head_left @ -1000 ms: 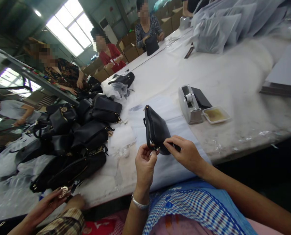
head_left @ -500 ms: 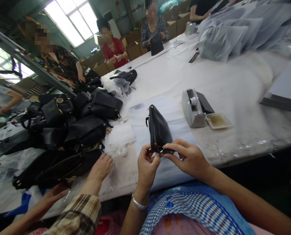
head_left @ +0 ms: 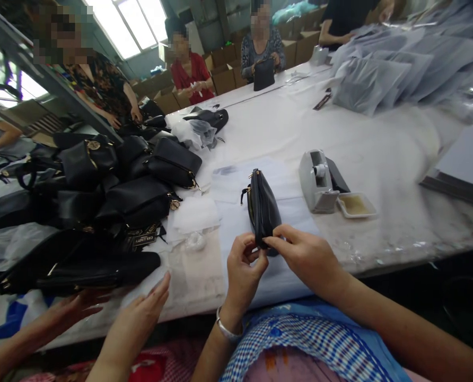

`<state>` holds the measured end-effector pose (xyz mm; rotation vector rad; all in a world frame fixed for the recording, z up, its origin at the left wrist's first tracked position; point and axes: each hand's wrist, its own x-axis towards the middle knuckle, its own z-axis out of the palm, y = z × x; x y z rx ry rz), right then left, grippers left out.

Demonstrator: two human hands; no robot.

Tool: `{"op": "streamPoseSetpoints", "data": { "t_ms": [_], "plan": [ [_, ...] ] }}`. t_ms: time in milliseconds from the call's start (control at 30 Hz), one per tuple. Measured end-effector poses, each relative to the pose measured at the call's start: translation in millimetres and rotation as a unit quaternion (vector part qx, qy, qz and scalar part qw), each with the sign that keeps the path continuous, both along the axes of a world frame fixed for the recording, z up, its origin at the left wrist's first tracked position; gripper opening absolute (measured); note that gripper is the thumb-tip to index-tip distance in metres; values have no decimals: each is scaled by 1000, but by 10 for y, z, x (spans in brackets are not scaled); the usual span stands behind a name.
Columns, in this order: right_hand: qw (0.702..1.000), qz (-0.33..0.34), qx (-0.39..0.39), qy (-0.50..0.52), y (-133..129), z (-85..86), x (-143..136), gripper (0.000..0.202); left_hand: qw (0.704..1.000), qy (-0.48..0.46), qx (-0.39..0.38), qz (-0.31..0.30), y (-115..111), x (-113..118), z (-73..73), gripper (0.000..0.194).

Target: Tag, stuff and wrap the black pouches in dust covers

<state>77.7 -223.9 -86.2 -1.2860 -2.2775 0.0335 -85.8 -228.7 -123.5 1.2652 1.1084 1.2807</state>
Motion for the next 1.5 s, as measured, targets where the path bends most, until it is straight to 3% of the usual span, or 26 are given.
{"op": "streamPoseSetpoints", "data": {
  "t_ms": [200,267,333,467,600,700,767,833,900,967,1133,1300,1500],
  "plan": [
    [996,51,63,-46,92,-29,46,23,999,43,14,18,-10,11,2,22],
    [994,33,99,-11,110,-50,67,24,997,64,22,30,-16,16,23,21],
    [992,-30,117,42,110,-58,95,20,997,70,17,33,-19,11,44,20],
    [970,-147,60,184,58,-60,160,10,997,70,2,34,-6,-11,55,19],
    [945,-137,-32,296,-28,-74,196,10,998,63,-10,28,-8,-8,58,18],
    [937,-122,-53,323,-78,-45,196,7,995,87,10,58,-56,-3,118,32],
    [940,-110,-48,320,-97,-7,190,6,980,148,79,102,-90,5,198,39],
    [945,-93,-34,312,-103,34,181,7,947,236,180,122,-96,32,298,35],
    [950,-74,-15,304,-101,64,174,8,908,315,258,102,-66,80,393,27],
    [954,-55,4,296,-93,75,171,9,886,362,281,72,-8,131,464,19],
    [947,-25,7,319,-58,27,194,10,910,343,233,0,96,142,551,13],
    [923,-1,-33,384,-19,-6,199,10,928,331,171,-18,95,88,627,14],
    [901,15,-91,424,8,-50,174,11,966,247,9,-79,118,55,743,18]
  ]
}}
